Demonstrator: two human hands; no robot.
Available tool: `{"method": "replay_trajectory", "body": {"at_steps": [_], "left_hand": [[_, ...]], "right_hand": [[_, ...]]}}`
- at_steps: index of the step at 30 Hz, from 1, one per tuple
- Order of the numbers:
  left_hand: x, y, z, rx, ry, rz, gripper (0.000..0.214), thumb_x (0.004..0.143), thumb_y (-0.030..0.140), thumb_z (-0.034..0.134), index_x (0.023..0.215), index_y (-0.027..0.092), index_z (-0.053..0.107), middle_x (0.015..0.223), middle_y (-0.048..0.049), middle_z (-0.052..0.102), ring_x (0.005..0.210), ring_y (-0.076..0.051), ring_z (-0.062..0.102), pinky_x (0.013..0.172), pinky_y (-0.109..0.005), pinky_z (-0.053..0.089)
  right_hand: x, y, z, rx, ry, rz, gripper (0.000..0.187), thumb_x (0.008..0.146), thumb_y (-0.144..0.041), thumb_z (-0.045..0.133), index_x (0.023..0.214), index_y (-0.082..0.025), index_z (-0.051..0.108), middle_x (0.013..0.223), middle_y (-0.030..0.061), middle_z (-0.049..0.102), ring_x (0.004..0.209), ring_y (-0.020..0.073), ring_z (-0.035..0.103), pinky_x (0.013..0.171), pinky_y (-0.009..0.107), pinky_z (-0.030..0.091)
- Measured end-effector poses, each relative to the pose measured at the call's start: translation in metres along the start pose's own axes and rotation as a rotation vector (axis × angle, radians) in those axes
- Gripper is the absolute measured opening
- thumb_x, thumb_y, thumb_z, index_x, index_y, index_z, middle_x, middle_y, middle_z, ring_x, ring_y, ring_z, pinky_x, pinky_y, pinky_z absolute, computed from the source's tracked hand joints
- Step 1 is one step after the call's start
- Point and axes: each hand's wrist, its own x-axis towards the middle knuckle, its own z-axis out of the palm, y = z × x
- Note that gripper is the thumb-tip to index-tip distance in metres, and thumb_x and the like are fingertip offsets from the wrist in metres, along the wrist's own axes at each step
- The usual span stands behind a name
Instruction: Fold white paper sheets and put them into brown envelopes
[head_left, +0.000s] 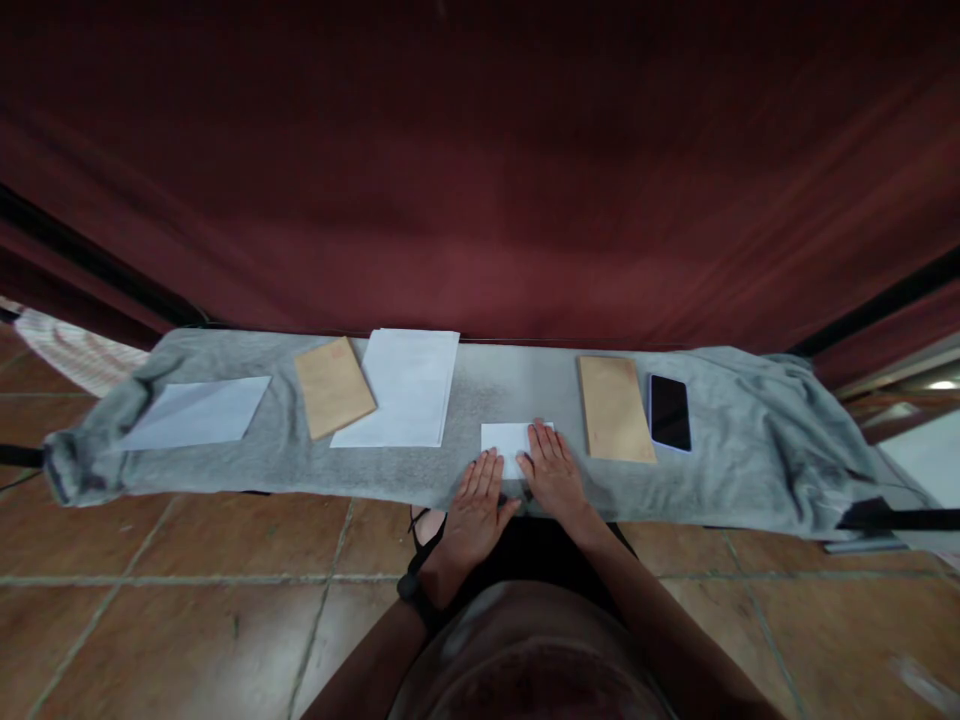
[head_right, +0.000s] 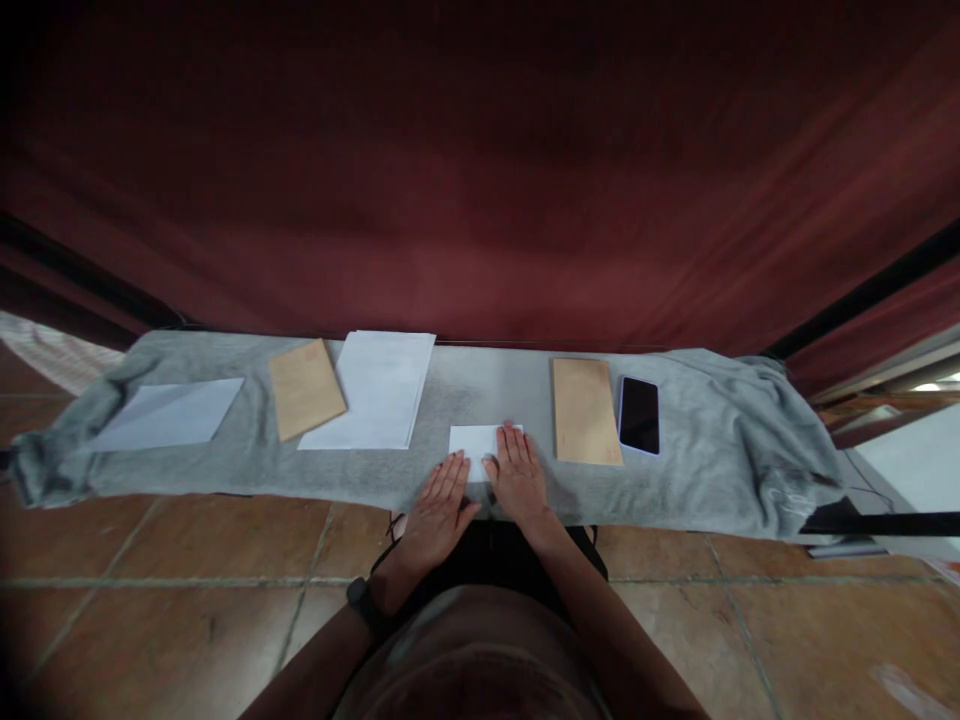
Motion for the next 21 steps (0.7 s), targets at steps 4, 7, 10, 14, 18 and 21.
{"method": "replay_trajectory", "body": {"at_steps": [4,7,10,14,18,21], "left_hand": [[-0.001,-0.01,-0.003,0.014,0.018,-0.103,0.067,0.103,0.046,0.04,0.158,0.01,0.025,0.16,-0.0184,0.036,0.152,-0.028,0.029,0.122,-0.049,0.032],[-0.001,-0.013,-0.005,0.002,0.041,-0.139,0.065,0.103,0.046,0.038,0.157,0.01,0.029,0.159,-0.0189,0.038,0.151,-0.029,0.031,0.122,-0.051,0.032],[0.002,-0.014,-0.002,-0.074,0.085,-0.191,0.058,0.105,0.042,0.034,0.154,0.013,0.036,0.155,-0.0178,0.045,0.148,-0.03,0.038,0.12,-0.054,0.034],[0.017,-0.015,0.004,-0.321,0.164,-0.354,0.05,0.102,0.04,0.038,0.147,0.018,0.049,0.145,-0.0139,0.058,0.136,-0.029,0.053,0.114,-0.051,0.044],[0.039,-0.019,0.003,-0.749,0.223,-0.583,0.044,0.093,0.039,0.057,0.134,0.023,0.061,0.129,-0.0098,0.069,0.123,-0.029,0.063,0.109,-0.047,0.048],[0.052,-0.02,-0.001,-1.033,0.239,-0.765,0.042,0.084,0.037,0.068,0.123,0.022,0.066,0.104,-0.0067,0.076,0.102,-0.026,0.07,0.096,-0.044,0.055]], "right_hand": [[-0.004,0.003,0.005,-0.022,0.053,0.066,0.062,0.104,-0.039,0.045,0.154,-0.003,0.036,0.158,0.024,0.038,0.147,0.0338,0.038,0.119,0.053,0.031],[-0.008,0.006,0.007,-0.014,0.143,0.076,0.065,0.105,-0.041,0.041,0.156,-0.003,0.031,0.157,0.025,0.038,0.145,0.0356,0.04,0.117,0.055,0.033],[-0.013,0.009,0.007,-0.012,0.178,0.078,0.066,0.105,-0.042,0.039,0.157,-0.002,0.028,0.157,0.0266,0.038,0.144,0.0365,0.041,0.116,0.056,0.034],[-0.015,0.01,0.008,-0.026,0.197,0.086,0.066,0.105,-0.041,0.039,0.157,-0.002,0.027,0.156,0.0272,0.04,0.143,0.0368,0.042,0.115,0.056,0.034],[-0.015,0.01,0.009,-0.029,0.239,0.067,0.066,0.105,-0.041,0.038,0.158,-0.003,0.026,0.155,0.0265,0.041,0.142,0.0369,0.043,0.114,0.057,0.036],[-0.014,0.01,0.009,-0.027,0.227,0.062,0.065,0.105,-0.039,0.039,0.157,-0.002,0.028,0.155,0.0275,0.041,0.142,0.0374,0.043,0.113,0.057,0.037]]}}
